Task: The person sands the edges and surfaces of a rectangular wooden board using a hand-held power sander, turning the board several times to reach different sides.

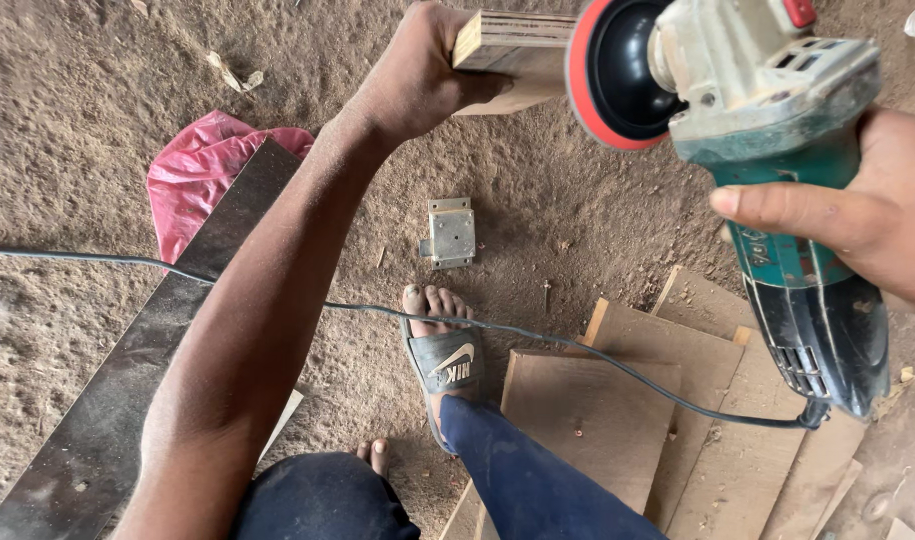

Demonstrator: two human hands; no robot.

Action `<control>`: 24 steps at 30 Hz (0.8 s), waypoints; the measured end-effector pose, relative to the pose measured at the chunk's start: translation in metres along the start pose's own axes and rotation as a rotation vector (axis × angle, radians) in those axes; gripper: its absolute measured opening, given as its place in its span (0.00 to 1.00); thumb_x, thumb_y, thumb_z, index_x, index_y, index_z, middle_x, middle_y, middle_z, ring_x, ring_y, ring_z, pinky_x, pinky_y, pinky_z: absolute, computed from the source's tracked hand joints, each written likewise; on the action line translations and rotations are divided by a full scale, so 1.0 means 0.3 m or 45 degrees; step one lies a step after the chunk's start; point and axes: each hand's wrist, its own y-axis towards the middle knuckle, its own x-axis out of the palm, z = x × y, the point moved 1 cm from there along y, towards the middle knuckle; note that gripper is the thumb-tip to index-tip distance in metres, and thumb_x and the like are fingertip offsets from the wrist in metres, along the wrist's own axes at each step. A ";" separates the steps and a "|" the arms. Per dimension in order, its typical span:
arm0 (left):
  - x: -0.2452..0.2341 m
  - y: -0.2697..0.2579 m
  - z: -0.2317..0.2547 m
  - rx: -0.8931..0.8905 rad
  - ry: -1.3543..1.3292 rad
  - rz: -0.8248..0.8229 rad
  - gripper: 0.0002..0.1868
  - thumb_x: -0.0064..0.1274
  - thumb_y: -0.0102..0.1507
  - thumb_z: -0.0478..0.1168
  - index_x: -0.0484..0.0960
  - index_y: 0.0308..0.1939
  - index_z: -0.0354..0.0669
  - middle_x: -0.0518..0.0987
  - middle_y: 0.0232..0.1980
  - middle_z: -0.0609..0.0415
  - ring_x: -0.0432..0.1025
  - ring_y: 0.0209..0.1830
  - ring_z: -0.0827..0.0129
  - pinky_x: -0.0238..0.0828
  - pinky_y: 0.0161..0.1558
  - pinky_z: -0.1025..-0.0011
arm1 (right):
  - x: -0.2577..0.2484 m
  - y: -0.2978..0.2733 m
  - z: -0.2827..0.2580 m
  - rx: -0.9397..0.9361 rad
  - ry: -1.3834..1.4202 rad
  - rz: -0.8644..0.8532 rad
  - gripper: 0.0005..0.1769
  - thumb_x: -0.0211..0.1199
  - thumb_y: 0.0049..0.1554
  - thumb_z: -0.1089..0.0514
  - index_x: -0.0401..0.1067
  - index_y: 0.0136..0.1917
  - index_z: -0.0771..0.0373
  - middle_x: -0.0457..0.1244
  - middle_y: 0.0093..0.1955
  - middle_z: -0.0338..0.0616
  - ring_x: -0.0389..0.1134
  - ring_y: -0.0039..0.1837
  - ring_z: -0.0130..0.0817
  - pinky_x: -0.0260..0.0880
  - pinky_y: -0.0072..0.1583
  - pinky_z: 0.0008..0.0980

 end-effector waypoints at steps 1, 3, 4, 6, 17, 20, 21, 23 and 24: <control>-0.002 0.001 -0.004 0.017 -0.002 0.002 0.11 0.66 0.65 0.32 0.84 0.51 0.36 0.87 0.47 0.47 0.85 0.45 0.66 0.85 0.49 0.66 | -0.002 0.002 0.011 0.011 0.011 0.008 0.32 0.70 0.51 0.53 0.72 0.67 0.66 0.71 0.52 0.51 0.74 0.54 0.38 0.74 0.55 0.40; -0.001 0.004 -0.012 0.052 -0.008 0.007 0.11 0.65 0.65 0.31 0.84 0.51 0.35 0.87 0.47 0.46 0.85 0.46 0.66 0.85 0.50 0.65 | -0.011 0.005 0.028 0.068 0.055 0.009 0.33 0.70 0.51 0.53 0.71 0.68 0.67 0.70 0.51 0.53 0.75 0.53 0.40 0.76 0.54 0.42; 0.000 0.004 -0.015 0.037 -0.005 0.007 0.11 0.65 0.65 0.31 0.84 0.51 0.35 0.87 0.47 0.46 0.85 0.45 0.66 0.85 0.50 0.65 | -0.016 0.011 0.029 0.110 0.089 -0.002 0.33 0.70 0.52 0.53 0.71 0.68 0.68 0.71 0.50 0.55 0.75 0.51 0.42 0.77 0.53 0.43; 0.000 0.007 -0.017 0.007 0.004 0.004 0.11 0.65 0.65 0.32 0.85 0.50 0.36 0.88 0.46 0.47 0.85 0.44 0.66 0.86 0.49 0.66 | -0.015 0.013 0.007 0.074 0.125 0.011 0.33 0.69 0.52 0.53 0.71 0.68 0.68 0.70 0.51 0.53 0.75 0.51 0.40 0.76 0.53 0.42; -0.009 0.001 0.011 0.201 -0.183 -0.037 0.17 0.66 0.68 0.27 0.81 0.59 0.39 0.85 0.58 0.49 0.81 0.59 0.65 0.82 0.65 0.62 | 0.018 0.021 -0.116 -0.098 -0.060 0.015 0.27 0.72 0.49 0.53 0.77 0.61 0.64 0.72 0.52 0.45 0.73 0.51 0.34 0.72 0.54 0.35; -0.013 -0.004 0.006 0.118 -0.113 -0.005 0.20 0.67 0.66 0.28 0.79 0.60 0.38 0.85 0.57 0.48 0.81 0.59 0.64 0.82 0.64 0.62 | 0.006 0.023 -0.094 -0.050 -0.107 -0.070 0.27 0.72 0.49 0.52 0.77 0.61 0.63 0.70 0.50 0.47 0.75 0.49 0.35 0.73 0.53 0.36; -0.010 -0.005 0.004 0.090 -0.085 0.008 0.21 0.68 0.65 0.28 0.79 0.60 0.38 0.85 0.57 0.48 0.81 0.58 0.64 0.82 0.63 0.61 | 0.008 0.022 -0.083 -0.028 -0.076 -0.079 0.27 0.72 0.50 0.53 0.77 0.61 0.63 0.70 0.50 0.48 0.75 0.49 0.35 0.74 0.53 0.36; -0.012 -0.009 0.001 0.067 -0.104 -0.004 0.20 0.67 0.65 0.29 0.79 0.60 0.38 0.85 0.57 0.47 0.82 0.58 0.63 0.83 0.63 0.62 | 0.006 0.010 -0.063 0.028 -0.013 -0.086 0.26 0.71 0.51 0.53 0.77 0.62 0.63 0.70 0.49 0.48 0.75 0.49 0.35 0.75 0.52 0.37; -0.012 -0.013 0.000 0.055 -0.115 -0.011 0.20 0.67 0.66 0.29 0.79 0.60 0.38 0.85 0.57 0.47 0.82 0.58 0.63 0.83 0.63 0.62 | 0.007 0.007 -0.055 0.028 -0.021 -0.065 0.27 0.72 0.51 0.53 0.77 0.62 0.63 0.71 0.49 0.48 0.75 0.49 0.35 0.75 0.52 0.37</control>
